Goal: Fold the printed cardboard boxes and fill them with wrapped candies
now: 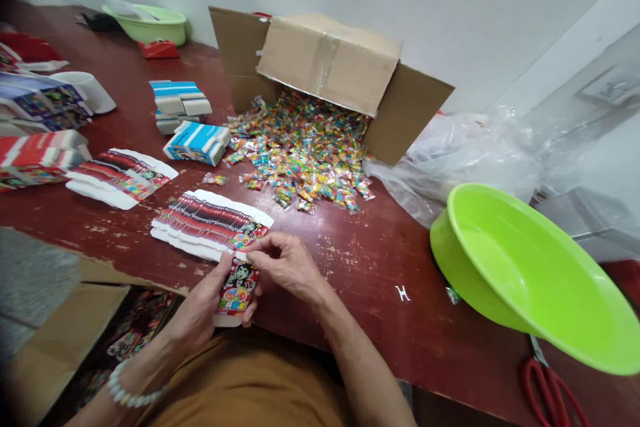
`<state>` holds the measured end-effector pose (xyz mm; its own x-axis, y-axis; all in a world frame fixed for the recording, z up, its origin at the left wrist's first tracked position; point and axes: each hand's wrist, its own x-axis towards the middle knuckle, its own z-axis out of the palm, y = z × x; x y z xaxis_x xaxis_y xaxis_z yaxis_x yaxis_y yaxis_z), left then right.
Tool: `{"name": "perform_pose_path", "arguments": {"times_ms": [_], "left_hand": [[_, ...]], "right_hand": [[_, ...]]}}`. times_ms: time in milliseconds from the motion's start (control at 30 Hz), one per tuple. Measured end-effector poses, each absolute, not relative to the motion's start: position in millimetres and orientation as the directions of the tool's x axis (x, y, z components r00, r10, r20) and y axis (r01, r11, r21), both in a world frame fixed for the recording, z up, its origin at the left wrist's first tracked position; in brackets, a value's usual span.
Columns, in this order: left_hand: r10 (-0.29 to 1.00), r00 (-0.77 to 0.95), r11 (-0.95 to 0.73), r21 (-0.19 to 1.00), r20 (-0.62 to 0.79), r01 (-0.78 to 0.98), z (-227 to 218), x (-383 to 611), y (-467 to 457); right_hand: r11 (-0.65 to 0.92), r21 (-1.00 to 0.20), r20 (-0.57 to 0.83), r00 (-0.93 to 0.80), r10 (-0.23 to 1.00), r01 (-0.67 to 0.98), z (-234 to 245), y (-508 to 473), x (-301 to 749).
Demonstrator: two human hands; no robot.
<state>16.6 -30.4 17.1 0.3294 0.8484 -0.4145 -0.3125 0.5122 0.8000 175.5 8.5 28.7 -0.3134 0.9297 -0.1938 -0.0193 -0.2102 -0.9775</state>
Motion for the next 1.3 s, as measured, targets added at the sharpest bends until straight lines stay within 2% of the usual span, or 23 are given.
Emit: {"name": "perform_pose_path", "arguments": {"times_ms": [67, 167, 267, 367, 467, 533, 567, 600, 667, 767, 867, 933, 1000, 1067, 1133, 1200, 1300], "left_hand": [[0.860, 0.333, 0.478, 0.837, -0.386, -0.265, 13.4, 14.9, -28.2], [0.874, 0.333, 0.436, 0.873, -0.353, -0.218, 9.9, 11.2, -25.0], [0.871, 0.347, 0.433, 0.876, -0.346, -0.213, 9.5, 10.1, -24.3], [0.868, 0.329, 0.456, 0.860, -0.372, -0.231, 7.2, 12.7, -25.2], [0.858, 0.317, 0.490, 0.827, -0.403, -0.276, 0.9, 13.8, -28.9], [0.840, 0.335, 0.529, 0.781, -0.427, -0.332, -3.2, 10.8, -34.8], [0.830, 0.346, 0.549, 0.751, -0.438, -0.366, -4.6, 7.9, -39.1], [0.814, 0.361, 0.575, 0.718, -0.455, -0.393, -5.5, 4.1, -44.0], [0.773, 0.379, 0.633, 0.654, -0.509, -0.414, -6.0, -6.1, -54.3], [0.723, 0.321, 0.690, 0.623, -0.612, -0.369, -6.3, -30.0, -64.8], [0.778, 0.224, 0.626, 0.755, -0.587, -0.195, -11.2, -65.1, -66.5], [0.786, 0.274, 0.571, 0.821, -0.553, 0.019, -18.1, -90.5, -67.7], [0.716, 0.347, 0.577, 0.793, -0.605, 0.193, -26.3, -111.9, -72.2], [0.661, 0.343, 0.598, 0.744, -0.668, 0.297, -32.7, -125.3, -78.5], [0.688, 0.268, 0.598, 0.736, -0.674, 0.317, -34.0, -129.6, -82.9], [0.722, 0.197, 0.620, 0.746, -0.664, 0.242, -29.1, -125.9, -82.6], [0.694, 0.249, 0.684, 0.726, -0.675, 0.062, -15.0, -110.6, -74.5]], "right_hand": [[-0.208, -0.978, -0.192, -0.279, 0.941, -0.027, 29.2, 10.4, 175.7], [-0.087, -0.996, -0.087, -0.260, 0.962, 0.010, 30.4, 10.3, 178.7], [0.098, -0.994, 0.073, -0.389, 0.918, 0.047, 34.1, 6.6, 184.4], [0.311, -0.934, 0.184, -0.510, 0.840, 0.175, 35.8, 3.0, 188.1], [0.412, -0.850, 0.183, -0.550, 0.815, 0.328, 28.9, 9.6, 191.4], [0.340, -0.822, 0.127, -0.435, 0.891, 0.457, 20.2, 24.4, 198.1], [0.261, -0.799, 0.102, -0.306, 0.947, 0.542, 15.4, 34.6, 203.5], [0.112, -0.741, 0.087, -0.071, 0.994, 0.662, 10.4, 46.0, 209.7], [-0.043, -0.686, 0.094, 0.147, 0.985, 0.726, 0.4, 68.7, 222.6], [-0.195, -0.614, 0.066, 0.296, 0.953, 0.765, -13.4, 93.1, 234.2], [-0.271, -0.561, 0.025, 0.344, 0.939, 0.782, -24.1, 101.9, 234.3], [-0.295, -0.545, -0.002, 0.351, 0.936, 0.785, -28.3, 102.8, 233.0], [-0.302, -0.541, -0.024, 0.345, 0.938, 0.785, -30.1, 102.7, 233.0], [-0.292, -0.549, -0.030, 0.330, 0.943, 0.783, -30.4, 102.8, 233.2], [-0.262, -0.560, -0.018, 0.304, 0.952, 0.786, -29.8, 103.4, 231.3], [-0.220, -0.566, 0.004, 0.270, 0.963, 0.794, -29.1, 104.6, 226.9], [-0.166, -0.576, 0.034, 0.226, 0.974, 0.801, -28.1, 106.2, 221.5]]}}
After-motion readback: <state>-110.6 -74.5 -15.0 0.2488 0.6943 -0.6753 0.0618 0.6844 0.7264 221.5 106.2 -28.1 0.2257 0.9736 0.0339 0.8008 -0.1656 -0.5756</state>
